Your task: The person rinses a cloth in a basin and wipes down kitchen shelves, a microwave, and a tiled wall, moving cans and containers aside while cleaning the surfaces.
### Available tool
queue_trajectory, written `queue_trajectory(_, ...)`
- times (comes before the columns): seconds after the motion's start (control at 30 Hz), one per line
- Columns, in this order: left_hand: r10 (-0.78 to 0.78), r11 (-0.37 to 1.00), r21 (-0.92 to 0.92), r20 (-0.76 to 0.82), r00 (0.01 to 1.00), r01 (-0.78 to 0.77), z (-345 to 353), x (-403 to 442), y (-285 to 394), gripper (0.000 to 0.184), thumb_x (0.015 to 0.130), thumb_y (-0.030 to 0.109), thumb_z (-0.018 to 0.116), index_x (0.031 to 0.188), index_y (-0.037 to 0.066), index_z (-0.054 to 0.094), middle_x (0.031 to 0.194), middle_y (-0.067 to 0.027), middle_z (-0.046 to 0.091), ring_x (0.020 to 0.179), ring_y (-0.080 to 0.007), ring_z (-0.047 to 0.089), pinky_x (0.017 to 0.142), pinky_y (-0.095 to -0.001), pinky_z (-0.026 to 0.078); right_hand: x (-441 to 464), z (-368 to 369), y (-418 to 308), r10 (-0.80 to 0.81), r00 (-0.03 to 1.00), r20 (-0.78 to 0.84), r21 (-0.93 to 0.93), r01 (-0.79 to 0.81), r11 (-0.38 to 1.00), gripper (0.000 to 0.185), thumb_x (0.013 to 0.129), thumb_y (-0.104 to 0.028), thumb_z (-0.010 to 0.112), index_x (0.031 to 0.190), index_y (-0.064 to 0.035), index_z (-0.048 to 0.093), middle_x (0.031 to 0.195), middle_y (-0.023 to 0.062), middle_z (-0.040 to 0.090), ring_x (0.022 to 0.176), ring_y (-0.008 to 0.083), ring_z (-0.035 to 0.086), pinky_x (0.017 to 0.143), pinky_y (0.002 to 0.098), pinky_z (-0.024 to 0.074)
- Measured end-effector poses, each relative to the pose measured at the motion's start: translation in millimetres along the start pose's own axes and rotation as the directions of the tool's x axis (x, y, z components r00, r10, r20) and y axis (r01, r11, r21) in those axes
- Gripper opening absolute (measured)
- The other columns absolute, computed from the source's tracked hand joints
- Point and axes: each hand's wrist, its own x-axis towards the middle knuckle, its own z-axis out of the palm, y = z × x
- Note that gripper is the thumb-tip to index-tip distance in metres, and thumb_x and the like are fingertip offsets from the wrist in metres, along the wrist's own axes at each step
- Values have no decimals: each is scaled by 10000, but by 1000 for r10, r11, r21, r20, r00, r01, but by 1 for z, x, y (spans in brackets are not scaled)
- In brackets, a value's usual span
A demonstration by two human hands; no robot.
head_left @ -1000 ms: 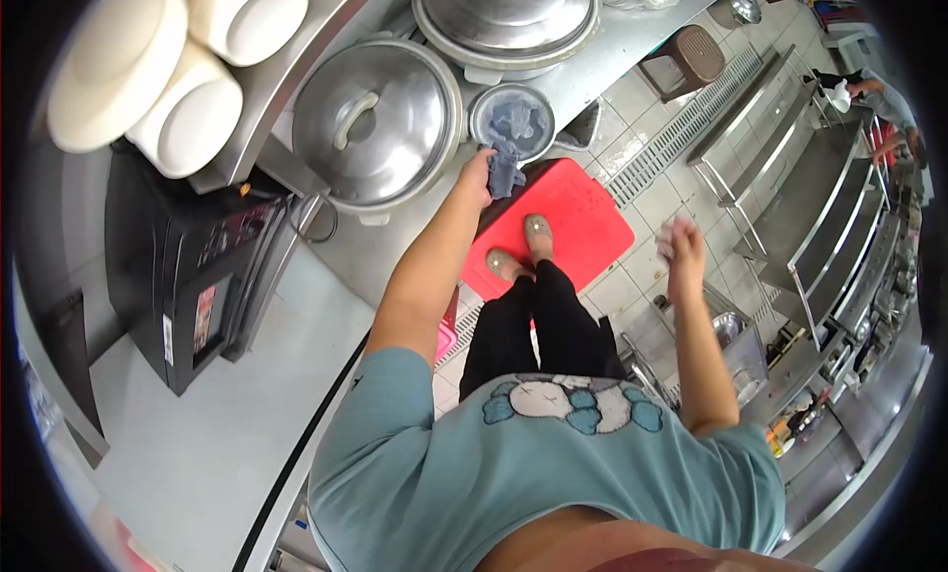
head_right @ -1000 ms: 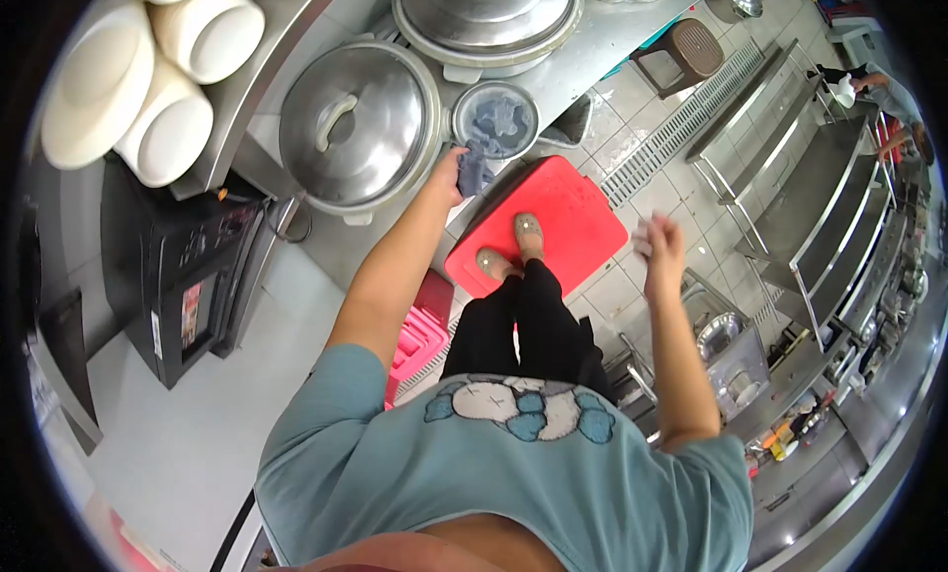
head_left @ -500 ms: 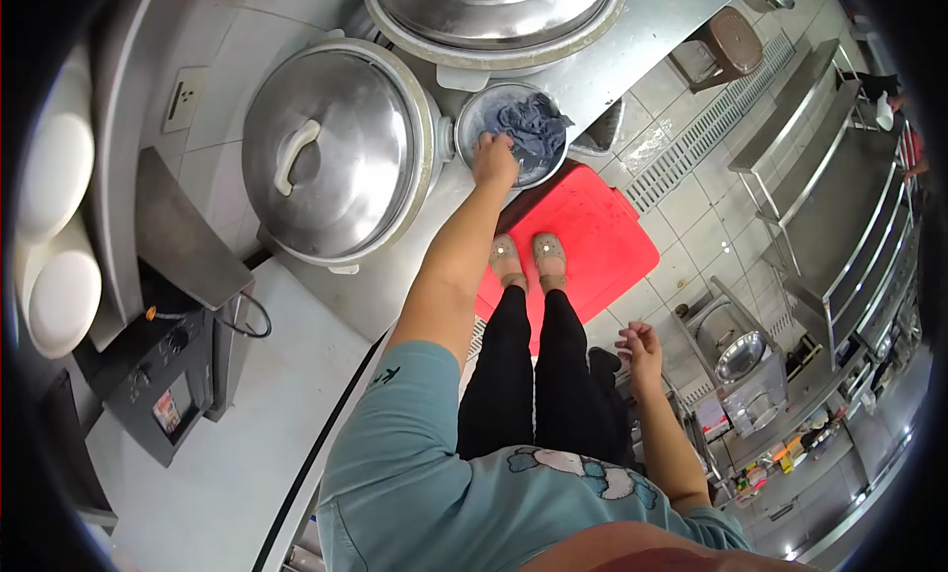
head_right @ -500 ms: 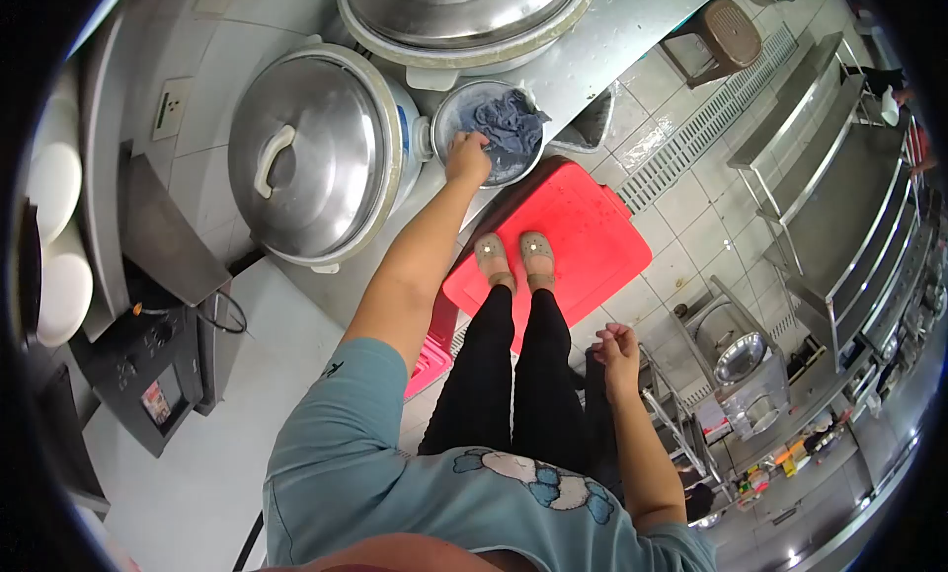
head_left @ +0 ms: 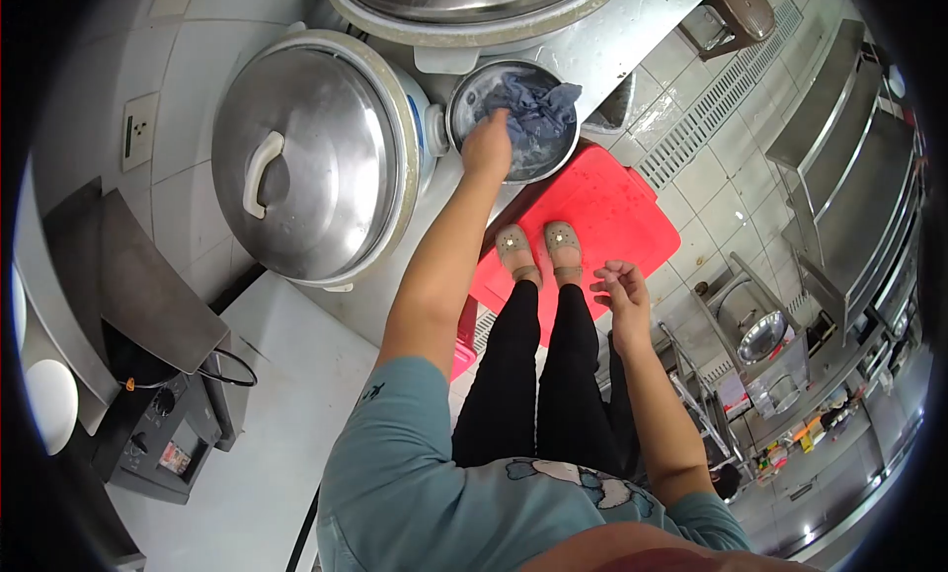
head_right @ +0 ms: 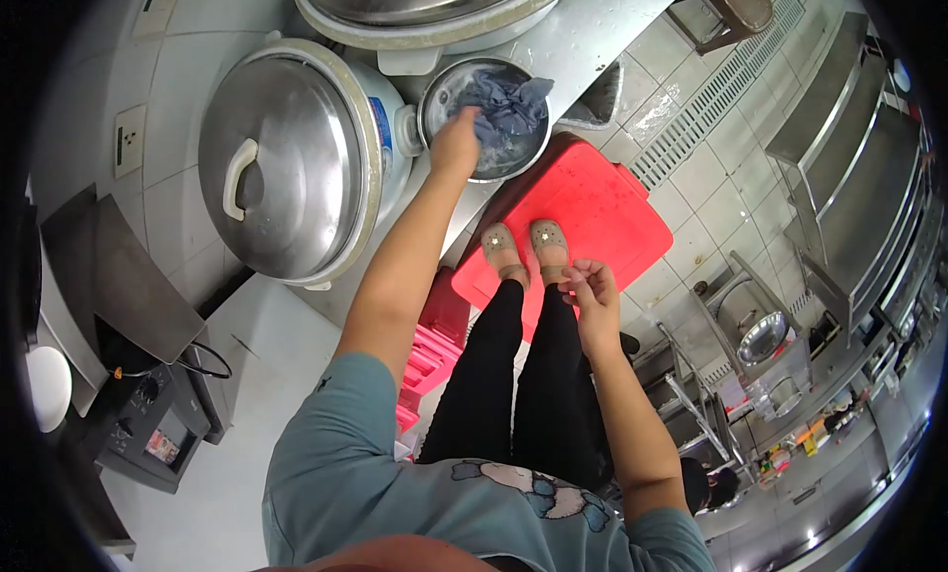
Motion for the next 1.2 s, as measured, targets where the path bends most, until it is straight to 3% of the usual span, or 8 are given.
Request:
queue_trajectory(0.07, -236, 972, 29, 23, 972, 235, -39, -10, 21, 284, 930, 148, 514, 1185, 118, 635, 1123, -178, 670, 1060, -366, 647, 860, -472, 523, -4, 1, -2, 4, 1000, -6, 12, -4, 1000, 214, 979, -126, 581, 1174, -50, 540, 1045, 49, 651, 867, 138, 647, 759, 259, 506)
queue_trajectory(0.23, -121, 990, 46, -234, 965, 136, -50, -15, 31, 297, 910, 201, 605, 1174, 65, 612, 1064, -182, 668, 1013, -376, 651, 837, -485, 517, -5, -9, 5, 41, 998, -48, 11, -40, 999, 201, 980, -125, 578, 1164, -53, 542, 1029, 51, 660, 858, 131, 648, 752, 260, 500)
queue_trajectory(0.4, -73, 997, -2, -53, 996, 73, 10, 3, 20, 332, 903, 182, 624, 1187, 12, 588, 1204, -243, 533, 983, -470, 612, 886, -526, 494, -3, -19, 9, 42, 997, -72, 20, -41, 999, 195, 979, -119, 576, 1158, -49, 543, 1037, 60, 657, 852, 134, 648, 751, 263, 500)
queue_trajectory(0.67, -52, 957, 290, 120, 991, 15, 47, 2, -1, 445, 891, 86, 553, 1333, 120, 518, 1259, -244, 524, 1122, -413, 592, 971, -484, 487, 24, -9, 11, -12, 997, -71, -23, 10, 1000, 186, 978, -94, 583, 1153, -42, 547, 989, 53, 636, 832, 137, 635, 752, 268, 504)
queue_trajectory(0.87, -184, 983, 31, 37, 982, 183, -37, -11, 46, 356, 890, 132, 582, 1237, 75, 529, 1028, -243, 694, 965, -415, 680, 860, -500, 523, 100, 71, -12, -392, 894, 217, -360, 446, 820, 502, 825, -20, 736, 1283, -34, 532, 1201, 147, 574, 935, 190, 619, 782, 306, 540)
queue_trajectory(1.0, -241, 943, -249, -60, 969, 219, -103, -50, 91, 419, 893, 97, 583, 1282, 116, 428, 1005, -267, 689, 942, -461, 668, 829, -518, 507, 164, 129, -17, -551, 810, 202, -477, 572, 667, 710, 735, -67, 791, 1383, -48, 503, 1378, 234, 450, 1051, 361, 626, 950, 377, 519)
queue_trajectory(1.07, -160, 930, -362, -225, 961, 70, -101, -54, 82, 314, 901, 69, 541, 1211, 102, 507, 1011, -245, 691, 958, -441, 669, 803, -497, 507, 200, 136, 0, -532, 828, 177, -610, 517, 601, 650, 733, -75, 777, 1335, -29, 537, 1313, 240, 512, 1020, 382, 638, 924, 380, 526)
queue_trajectory(1.2, -247, 745, -640, -2, 969, 188, -59, -31, 16, 233, 912, 194, 540, 1105, 123, 651, 1107, -39, 673, 768, -229, 623, 720, -366, 502, 205, 138, -21, -328, 932, 151, -713, 333, 617, 460, 750, -88, 712, 1187, 17, 616, 1021, 228, 687, 906, 376, 684, 842, 380, 537)
